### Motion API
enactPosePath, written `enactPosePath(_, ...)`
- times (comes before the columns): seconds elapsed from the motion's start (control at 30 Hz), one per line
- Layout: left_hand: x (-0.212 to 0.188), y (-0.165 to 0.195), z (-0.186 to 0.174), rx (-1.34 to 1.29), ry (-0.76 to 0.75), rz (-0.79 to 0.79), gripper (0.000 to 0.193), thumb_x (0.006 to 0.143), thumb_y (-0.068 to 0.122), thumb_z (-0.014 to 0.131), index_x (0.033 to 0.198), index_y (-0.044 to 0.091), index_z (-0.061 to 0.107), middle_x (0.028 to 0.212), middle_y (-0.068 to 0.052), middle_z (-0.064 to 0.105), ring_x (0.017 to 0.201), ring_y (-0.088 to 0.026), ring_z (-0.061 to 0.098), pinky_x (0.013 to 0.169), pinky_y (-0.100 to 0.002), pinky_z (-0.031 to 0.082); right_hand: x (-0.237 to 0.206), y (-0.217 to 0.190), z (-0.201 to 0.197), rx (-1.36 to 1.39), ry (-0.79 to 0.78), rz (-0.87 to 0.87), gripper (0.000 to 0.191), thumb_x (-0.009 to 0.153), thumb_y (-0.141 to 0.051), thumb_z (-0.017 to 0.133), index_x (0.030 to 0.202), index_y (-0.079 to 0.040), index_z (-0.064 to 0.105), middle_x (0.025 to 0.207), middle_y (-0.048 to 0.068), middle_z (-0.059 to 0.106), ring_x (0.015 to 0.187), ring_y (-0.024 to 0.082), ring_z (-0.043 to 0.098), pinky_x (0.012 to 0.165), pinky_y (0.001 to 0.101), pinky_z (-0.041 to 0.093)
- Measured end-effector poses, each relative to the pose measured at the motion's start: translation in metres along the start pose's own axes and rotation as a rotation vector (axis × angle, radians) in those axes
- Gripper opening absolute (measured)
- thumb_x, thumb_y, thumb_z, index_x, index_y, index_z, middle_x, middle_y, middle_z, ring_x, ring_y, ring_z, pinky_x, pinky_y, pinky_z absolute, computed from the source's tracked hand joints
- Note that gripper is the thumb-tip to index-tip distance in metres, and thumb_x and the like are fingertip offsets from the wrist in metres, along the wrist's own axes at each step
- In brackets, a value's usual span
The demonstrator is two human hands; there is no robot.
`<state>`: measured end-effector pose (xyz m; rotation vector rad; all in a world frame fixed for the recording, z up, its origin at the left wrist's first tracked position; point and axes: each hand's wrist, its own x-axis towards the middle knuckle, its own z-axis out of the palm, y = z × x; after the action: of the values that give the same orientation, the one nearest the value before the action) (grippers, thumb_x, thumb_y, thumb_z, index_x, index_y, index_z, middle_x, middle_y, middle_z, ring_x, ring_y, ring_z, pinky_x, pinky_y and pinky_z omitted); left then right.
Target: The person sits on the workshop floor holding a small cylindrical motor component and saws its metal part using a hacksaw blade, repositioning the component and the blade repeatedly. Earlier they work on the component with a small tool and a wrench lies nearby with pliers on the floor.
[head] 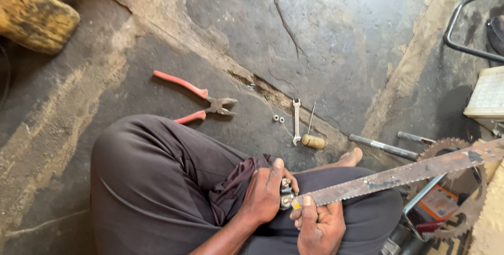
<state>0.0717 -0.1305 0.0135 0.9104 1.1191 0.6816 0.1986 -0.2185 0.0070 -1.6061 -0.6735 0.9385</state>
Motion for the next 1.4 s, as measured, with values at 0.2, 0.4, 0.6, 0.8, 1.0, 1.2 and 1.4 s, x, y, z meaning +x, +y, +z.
enactPosePath(0.2,0.0006,-0.0028,0.0007,-0.081,-0.043,-0.031,0.076,0.106,0.051,0.024,0.072,0.001,0.070,0.063,-0.006,0.067,0.060,-0.017,0.064,0.062,-0.034,0.052,-0.0005,0.0011,-0.0010,0.018,-0.033,-0.018,0.025,0.097,-0.003,0.058,0.118,0.010,0.051,0.075,0.014,0.068,0.053,0.010,0.056,0.047,0.0217,0.045)
enactPosePath(0.4,0.0009,-0.0032,-0.0003,-0.029,-0.015,0.008,0.078,0.106,0.053,0.025,0.072,0.001,0.072,0.062,-0.005,0.067,0.061,-0.016,0.064,0.063,-0.034,0.051,-0.0003,-0.0016,0.0014,-0.001,-0.025,-0.034,0.027,0.096,-0.003,0.057,0.119,0.010,0.052,0.077,0.013,0.067,0.054,0.010,0.058,0.047,0.0217,0.045)
enactPosePath(0.6,0.0013,-0.0036,0.0005,0.003,-0.005,-0.025,0.079,0.106,0.054,0.025,0.071,0.001,0.072,0.060,-0.006,0.065,0.059,-0.016,0.063,0.062,-0.034,0.051,-0.0011,-0.0008,-0.0002,0.009,-0.032,-0.008,0.024,0.098,-0.005,0.058,0.116,0.009,0.053,0.071,0.014,0.067,0.052,0.010,0.056,0.048,0.0214,0.045)
enactPosePath(0.8,0.0014,-0.0051,0.0002,-0.029,-0.008,0.000,0.077,0.106,0.052,0.027,0.070,0.000,0.071,0.060,-0.008,0.066,0.059,-0.017,0.064,0.062,-0.034,0.052,-0.0004,0.0000,-0.0016,-0.019,-0.030,-0.011,0.024,0.097,-0.007,0.058,0.116,0.008,0.053,0.067,0.014,0.066,0.050,0.010,0.054,0.047,0.0218,0.044)
enactPosePath(1.0,0.0020,-0.0052,0.0013,-0.040,-0.003,0.016,0.076,0.106,0.051,0.027,0.071,0.001,0.072,0.062,-0.006,0.069,0.061,-0.017,0.065,0.064,-0.033,0.052,0.0023,-0.0034,-0.0028,0.000,-0.094,0.012,0.025,0.095,-0.005,0.058,0.116,0.009,0.053,0.071,0.013,0.067,0.051,0.010,0.056,0.046,0.0220,0.044)
enactPosePath(1.2,0.0013,-0.0054,0.0007,-0.032,-0.013,-0.034,0.077,0.105,0.052,0.026,0.071,0.001,0.072,0.060,-0.007,0.066,0.059,-0.017,0.063,0.062,-0.034,0.050,0.0008,-0.0034,-0.0001,-0.018,-0.057,0.016,0.025,0.095,-0.004,0.057,0.116,0.009,0.052,0.075,0.012,0.068,0.052,0.010,0.056,0.047,0.0222,0.045)
enactPosePath(1.4,0.0009,-0.0058,0.0001,-0.043,-0.020,0.009,0.076,0.106,0.052,0.025,0.072,0.001,0.071,0.063,-0.007,0.067,0.061,-0.016,0.063,0.063,-0.034,0.051,0.0004,-0.0004,-0.0010,-0.024,-0.066,-0.025,0.026,0.097,-0.006,0.058,0.118,0.009,0.052,0.071,0.012,0.067,0.051,0.008,0.054,0.047,0.0209,0.044)
